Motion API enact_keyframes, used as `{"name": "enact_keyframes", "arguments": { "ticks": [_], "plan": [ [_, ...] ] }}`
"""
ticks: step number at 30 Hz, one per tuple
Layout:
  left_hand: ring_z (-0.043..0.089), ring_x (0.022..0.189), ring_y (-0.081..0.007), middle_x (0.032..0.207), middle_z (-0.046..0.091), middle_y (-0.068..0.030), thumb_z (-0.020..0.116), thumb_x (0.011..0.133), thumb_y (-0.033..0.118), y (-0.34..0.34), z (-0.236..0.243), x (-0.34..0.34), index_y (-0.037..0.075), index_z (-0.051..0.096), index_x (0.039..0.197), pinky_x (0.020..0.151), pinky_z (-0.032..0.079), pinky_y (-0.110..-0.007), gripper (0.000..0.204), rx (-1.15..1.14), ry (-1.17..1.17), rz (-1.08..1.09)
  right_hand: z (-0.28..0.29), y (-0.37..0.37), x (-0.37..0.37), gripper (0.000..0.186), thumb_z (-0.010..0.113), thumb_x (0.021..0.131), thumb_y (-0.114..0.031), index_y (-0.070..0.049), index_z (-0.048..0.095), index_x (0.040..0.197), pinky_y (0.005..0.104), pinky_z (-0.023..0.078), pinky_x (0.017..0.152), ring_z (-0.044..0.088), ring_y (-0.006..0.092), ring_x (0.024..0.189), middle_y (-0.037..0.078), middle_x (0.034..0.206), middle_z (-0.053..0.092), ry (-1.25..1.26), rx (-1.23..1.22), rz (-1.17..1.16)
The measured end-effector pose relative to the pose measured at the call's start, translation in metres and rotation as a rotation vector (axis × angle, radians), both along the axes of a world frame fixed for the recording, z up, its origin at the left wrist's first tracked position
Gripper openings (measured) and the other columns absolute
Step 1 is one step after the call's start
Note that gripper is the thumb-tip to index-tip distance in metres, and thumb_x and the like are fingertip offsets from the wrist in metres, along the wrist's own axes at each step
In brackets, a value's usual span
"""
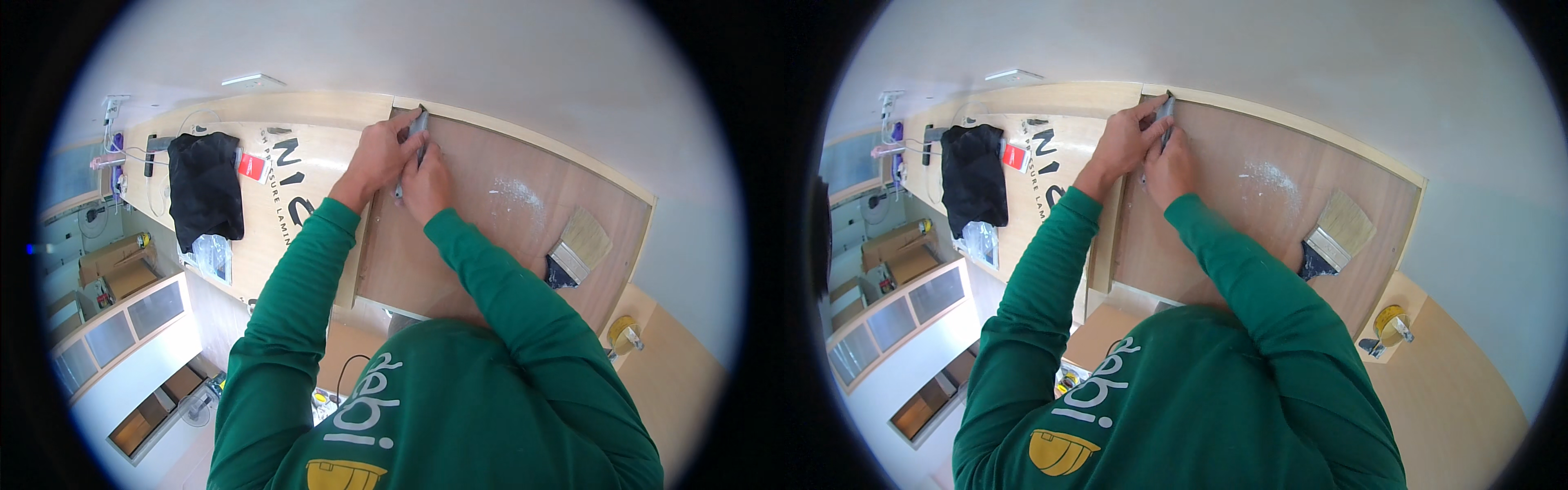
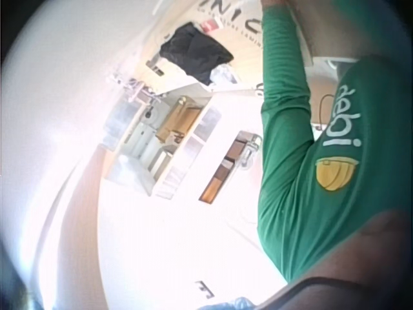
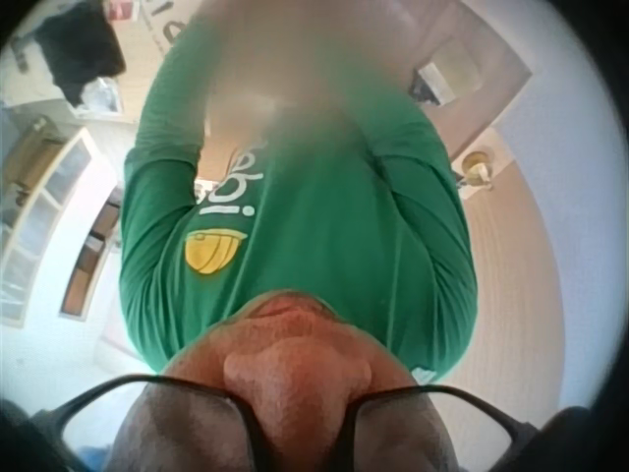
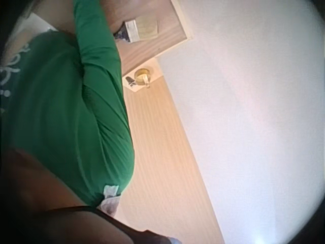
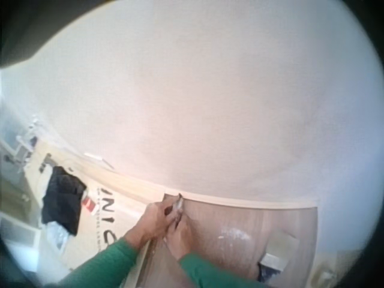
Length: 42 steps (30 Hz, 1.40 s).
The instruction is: The person applies a clear finish to a wooden cabinet door using a brush, then scrapes the edges with a utility knife. They move a fan, retrieve a sanding block, and sand the door surface before scraping the edges again.
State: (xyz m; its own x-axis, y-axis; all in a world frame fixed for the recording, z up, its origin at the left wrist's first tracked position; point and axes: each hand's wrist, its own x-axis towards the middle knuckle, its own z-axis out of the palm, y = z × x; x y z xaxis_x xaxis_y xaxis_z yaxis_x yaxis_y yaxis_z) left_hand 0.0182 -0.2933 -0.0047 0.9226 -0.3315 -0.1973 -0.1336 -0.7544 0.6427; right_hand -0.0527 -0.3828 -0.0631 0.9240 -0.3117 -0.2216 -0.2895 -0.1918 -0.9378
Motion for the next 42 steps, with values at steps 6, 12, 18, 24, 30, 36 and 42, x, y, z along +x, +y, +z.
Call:
{"name": "enact_keyframes", "arguments": {
  "ticks": [6, 12, 18, 24, 30, 36, 42],
  "plan": [
    [0.074, 0.091, -0.0286, 0.101, 0.075, -0.0235, 0.072, 0.098, 0.029, 0.010, 0.000, 0.015, 0.004, 0.062, 0.141, 0.087, 0.057, -0.037, 0.051, -0.062, 0.067, -0.026, 0.039, 0.002, 0.011, 0.032, 0.053, 0.105, -0.021, 0.007, 0.052, 0.121, 0.0509, 0.061, 0.067, 0.071, 0.0451, 0.086, 0.028, 0.102, 0.069, 0.196, 0.267, 0.001],
    [0.075, 0.092, -0.0280, 0.102, 0.076, -0.0227, 0.072, 0.098, 0.029, 0.008, -0.002, 0.016, 0.005, 0.063, 0.142, 0.088, 0.057, -0.036, 0.050, -0.061, 0.033, -0.046, 0.007, 0.008, 0.009, 0.031, 0.053, 0.105, -0.020, 0.006, 0.052, 0.120, 0.0502, 0.061, 0.066, 0.071, 0.0442, 0.088, 0.028, 0.105, 0.069, 0.044, 0.010, -0.002],
    [0.075, 0.092, -0.0292, 0.104, 0.076, -0.0246, 0.072, 0.098, 0.029, 0.008, 0.000, 0.015, 0.005, 0.063, 0.142, 0.087, 0.057, -0.036, 0.050, -0.023, 0.090, -0.037, 0.016, 0.005, 0.009, 0.029, 0.053, 0.105, -0.021, 0.006, 0.054, 0.117, 0.0506, 0.058, 0.067, 0.069, 0.0418, 0.081, 0.027, 0.099, 0.068, 0.122, 0.225, -0.017],
    [0.075, 0.091, -0.0313, 0.103, 0.076, -0.0259, 0.071, 0.098, 0.028, 0.002, 0.000, 0.012, 0.004, 0.062, 0.141, 0.086, 0.058, -0.037, 0.050, -0.073, 0.075, -0.039, -0.009, 0.005, 0.009, 0.028, 0.051, 0.106, -0.019, 0.006, 0.054, 0.116, 0.0467, 0.057, 0.058, 0.071, 0.0361, 0.069, 0.023, 0.091, 0.069, 0.005, 0.026, -0.012],
    [0.071, 0.096, -0.0449, 0.104, 0.072, -0.0303, 0.069, 0.097, 0.026, 0.005, 0.009, 0.015, 0.001, 0.064, 0.137, 0.088, 0.056, -0.046, 0.047, 0.033, 0.067, 0.029, -0.007, 0.010, 0.015, 0.028, 0.050, 0.107, -0.021, 0.005, 0.056, 0.116, 0.0470, 0.059, 0.056, 0.072, 0.0372, 0.066, 0.026, 0.091, 0.071, -0.010, -0.020, 0.049],
    [0.073, 0.091, -0.0382, 0.103, 0.073, -0.0291, 0.069, 0.099, 0.028, 0.006, 0.003, 0.013, 0.004, 0.063, 0.141, 0.087, 0.057, -0.041, 0.048, 0.026, 0.015, -0.060, 0.009, 0.011, 0.009, 0.031, 0.053, 0.105, -0.023, 0.004, 0.055, 0.120, 0.0534, 0.056, 0.074, 0.069, 0.0462, 0.089, 0.029, 0.102, 0.070, 0.004, 0.027, -0.026],
    [0.073, 0.090, -0.0382, 0.102, 0.074, -0.0288, 0.070, 0.099, 0.026, 0.006, 0.003, 0.013, 0.005, 0.062, 0.142, 0.087, 0.057, -0.040, 0.049, 0.036, 0.014, -0.029, 0.012, 0.008, 0.012, 0.031, 0.053, 0.104, -0.022, 0.004, 0.055, 0.121, 0.0554, 0.054, 0.081, 0.067, 0.0489, 0.098, 0.029, 0.109, 0.069, 0.100, 0.114, 0.021]
  ]
}}
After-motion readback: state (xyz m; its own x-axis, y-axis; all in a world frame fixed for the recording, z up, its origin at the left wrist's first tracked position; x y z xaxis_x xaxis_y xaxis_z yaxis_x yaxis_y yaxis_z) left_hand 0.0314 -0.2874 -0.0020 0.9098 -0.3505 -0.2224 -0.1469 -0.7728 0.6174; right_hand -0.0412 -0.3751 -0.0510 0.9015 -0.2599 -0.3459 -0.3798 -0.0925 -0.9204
